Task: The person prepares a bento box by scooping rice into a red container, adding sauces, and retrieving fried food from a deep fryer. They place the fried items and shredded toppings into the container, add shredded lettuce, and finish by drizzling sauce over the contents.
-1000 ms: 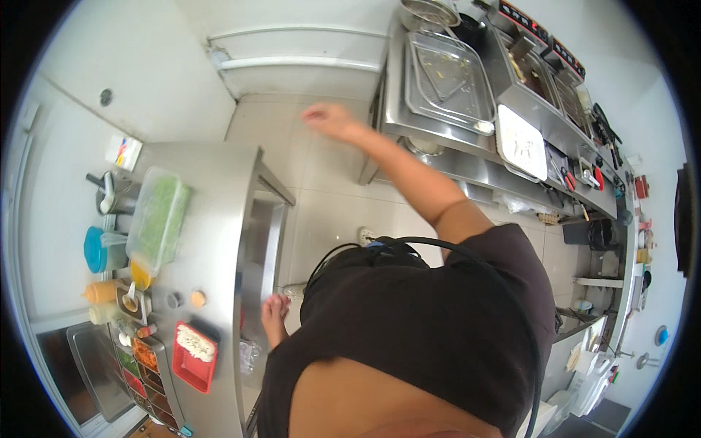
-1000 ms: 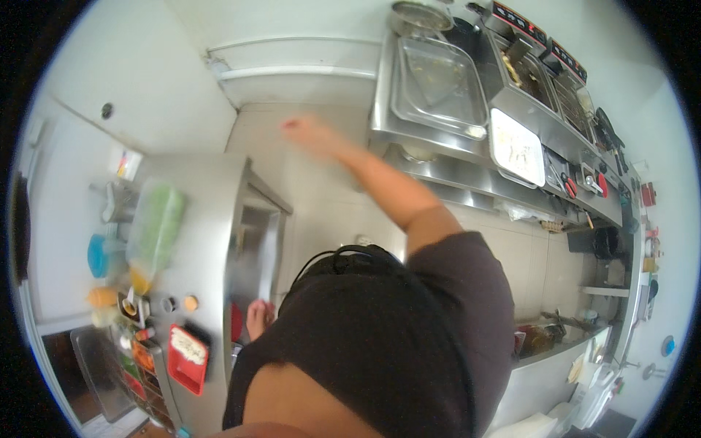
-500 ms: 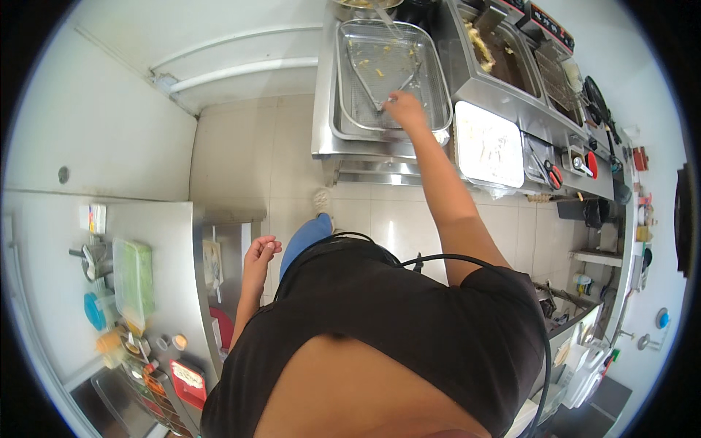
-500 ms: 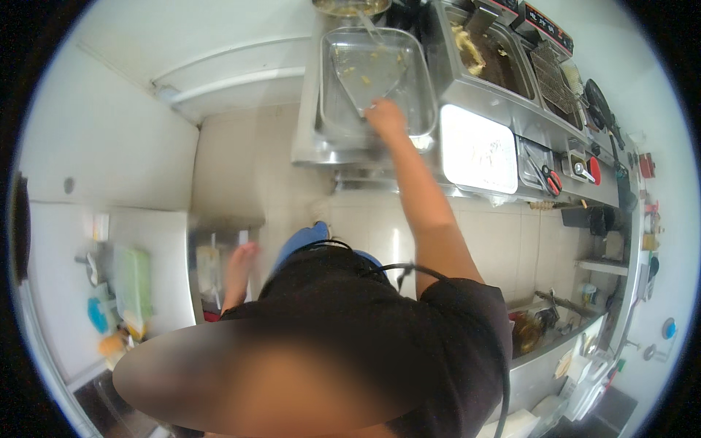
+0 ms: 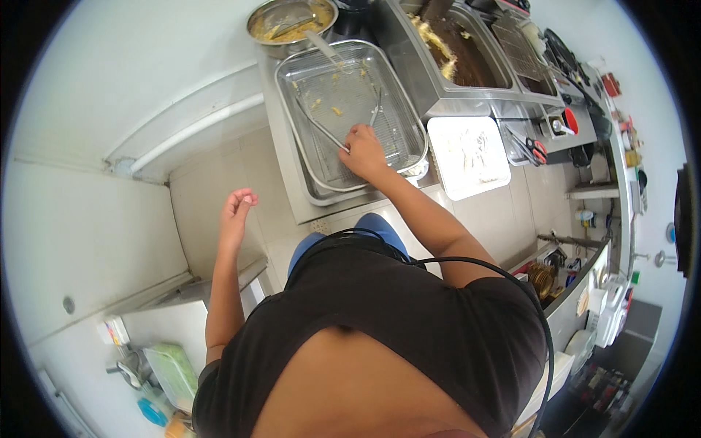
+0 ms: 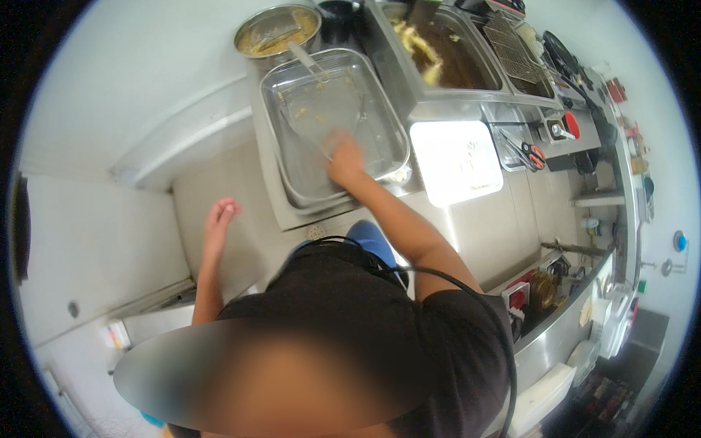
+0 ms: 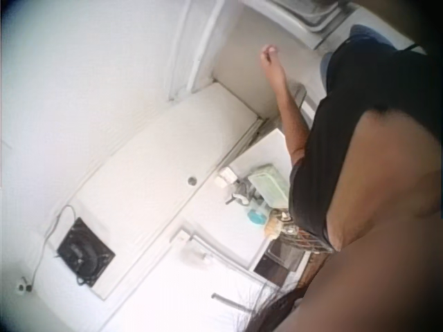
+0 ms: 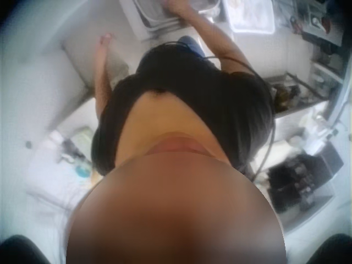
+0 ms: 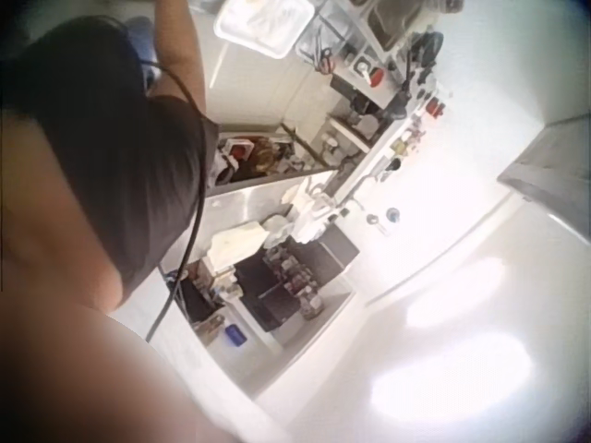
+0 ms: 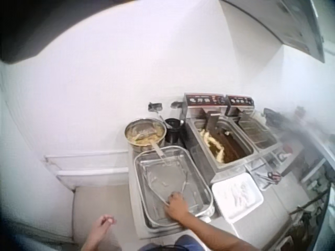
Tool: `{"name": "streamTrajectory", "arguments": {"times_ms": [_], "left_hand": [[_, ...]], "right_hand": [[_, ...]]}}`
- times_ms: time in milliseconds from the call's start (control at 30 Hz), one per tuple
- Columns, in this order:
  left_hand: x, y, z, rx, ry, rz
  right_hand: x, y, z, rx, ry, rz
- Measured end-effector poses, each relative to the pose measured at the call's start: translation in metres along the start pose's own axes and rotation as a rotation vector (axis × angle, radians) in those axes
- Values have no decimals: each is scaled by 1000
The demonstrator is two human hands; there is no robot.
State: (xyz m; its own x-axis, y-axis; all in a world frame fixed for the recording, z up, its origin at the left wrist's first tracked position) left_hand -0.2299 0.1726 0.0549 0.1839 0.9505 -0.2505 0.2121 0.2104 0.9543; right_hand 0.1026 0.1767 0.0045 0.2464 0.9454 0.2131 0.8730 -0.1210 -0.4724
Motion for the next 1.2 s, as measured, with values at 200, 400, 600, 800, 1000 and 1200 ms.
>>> {"name": "streamTrajectory", "arguments": {"times_ms": [200, 400, 600, 800, 1000, 1200], "left_hand": [[13, 15, 23, 15, 49, -35], [14, -4, 63, -30, 105, -139], [34, 0, 67, 18, 108, -67], [32, 6, 66, 6, 157, -45], [16, -14, 69, -22, 198, -96], [6, -31, 53, -49, 271, -155]], "right_hand": [[-18, 20, -89, 93, 225, 77], [-17, 45, -146, 157, -42, 371], [-28, 54, -218, 363, 100, 365], [38, 116, -336, 68, 317, 137], [156, 172, -325, -271, 5, 250], [199, 181, -296, -325, -72, 196]]}}
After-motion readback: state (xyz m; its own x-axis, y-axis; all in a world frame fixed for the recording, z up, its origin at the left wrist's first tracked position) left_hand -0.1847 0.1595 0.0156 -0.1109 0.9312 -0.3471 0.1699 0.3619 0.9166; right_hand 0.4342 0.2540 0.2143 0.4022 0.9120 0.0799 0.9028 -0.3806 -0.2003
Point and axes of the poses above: each hand's wrist, its own x-axis towards the middle knuckle, its own z-axis out of the palm, y = z × x, the point moved 2 cm from there along x, towards the middle knuckle, and after that the axes turned 5 degrees about y, right-handed, at the moved point
